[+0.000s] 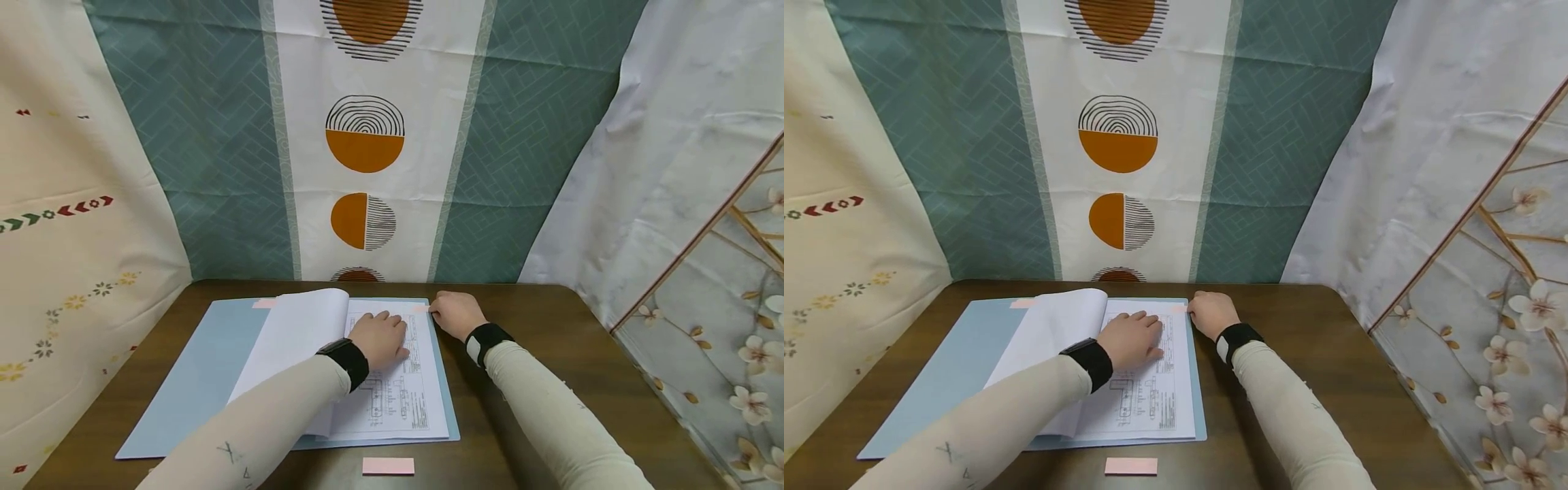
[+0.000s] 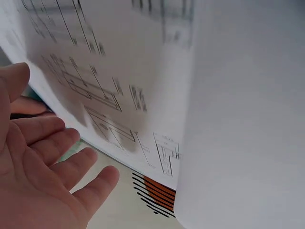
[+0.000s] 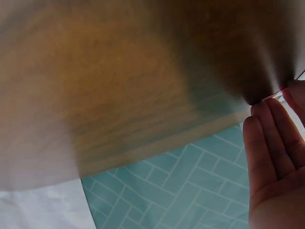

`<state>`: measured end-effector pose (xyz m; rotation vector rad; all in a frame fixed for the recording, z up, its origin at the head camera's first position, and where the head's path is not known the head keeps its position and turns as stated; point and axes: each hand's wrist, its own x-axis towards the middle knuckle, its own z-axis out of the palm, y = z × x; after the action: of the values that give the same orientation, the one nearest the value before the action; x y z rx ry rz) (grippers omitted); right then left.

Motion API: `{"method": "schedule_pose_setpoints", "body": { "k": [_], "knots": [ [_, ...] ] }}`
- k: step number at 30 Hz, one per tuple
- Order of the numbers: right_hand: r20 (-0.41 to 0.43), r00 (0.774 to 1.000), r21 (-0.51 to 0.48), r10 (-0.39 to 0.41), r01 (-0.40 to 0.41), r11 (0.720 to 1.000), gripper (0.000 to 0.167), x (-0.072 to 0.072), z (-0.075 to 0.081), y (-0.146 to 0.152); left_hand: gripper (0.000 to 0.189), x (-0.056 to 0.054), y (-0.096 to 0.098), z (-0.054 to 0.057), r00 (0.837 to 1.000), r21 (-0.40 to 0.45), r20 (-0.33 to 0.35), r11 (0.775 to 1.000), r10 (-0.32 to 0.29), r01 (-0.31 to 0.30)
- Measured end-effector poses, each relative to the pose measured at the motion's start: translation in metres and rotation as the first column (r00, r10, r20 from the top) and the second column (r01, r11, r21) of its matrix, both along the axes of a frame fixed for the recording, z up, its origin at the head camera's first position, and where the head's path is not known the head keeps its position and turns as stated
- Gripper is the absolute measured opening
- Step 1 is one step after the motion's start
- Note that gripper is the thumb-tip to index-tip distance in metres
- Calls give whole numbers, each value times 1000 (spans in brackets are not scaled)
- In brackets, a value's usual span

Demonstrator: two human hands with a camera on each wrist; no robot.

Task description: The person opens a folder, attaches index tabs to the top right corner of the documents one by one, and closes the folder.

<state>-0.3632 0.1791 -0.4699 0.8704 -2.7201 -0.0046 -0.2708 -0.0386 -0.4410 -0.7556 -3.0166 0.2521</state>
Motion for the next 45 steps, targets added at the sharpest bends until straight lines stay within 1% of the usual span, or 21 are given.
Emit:
{"method": "schedule_pose_setpoints", "body": {
  "k": [2,6,9,12,15,19,22,28,32,35,38,45],
  "knots": [
    [13,1000,0,-6,6,1000,17,4,1,1,63,9,-4,2,1000,19,1,999,-26,26],
    [8,1000,20,-8,7,1000,20,14,2,3,59,26,-12,2,997,60,-6,995,-76,77],
    [1,1000,42,11,-11,999,20,24,3,4,58,38,-19,2,995,83,6,992,-96,95],
    [6,999,70,36,-36,997,20,36,5,4,58,49,-23,3,993,108,35,989,-110,106],
    [12,998,81,70,-70,994,19,51,6,6,59,61,-25,5,988,125,58,983,-140,132],
    [27,993,51,119,-120,991,17,72,8,8,62,74,-27,6,980,135,79,976,-182,171],
    [40,990,17,139,-139,990,17,87,9,11,63,81,-28,5,974,151,92,970,-207,192],
    [59,986,-29,154,-152,988,20,113,11,20,63,95,-29,4,960,187,126,956,-249,224],
    [61,984,-47,169,-166,985,21,129,16,24,63,103,-30,3,949,197,126,945,-289,262],
    [61,981,-57,186,-183,981,21,140,19,26,64,106,-31,2,942,193,123,939,-311,285],
    [58,976,-58,209,-206,977,21,150,21,26,64,108,-31,1,940,185,114,937,-322,298],
    [67,968,-52,243,-239,970,20,165,21,26,60,110,-33,-5,936,180,89,930,-339,320]
  ]
}}
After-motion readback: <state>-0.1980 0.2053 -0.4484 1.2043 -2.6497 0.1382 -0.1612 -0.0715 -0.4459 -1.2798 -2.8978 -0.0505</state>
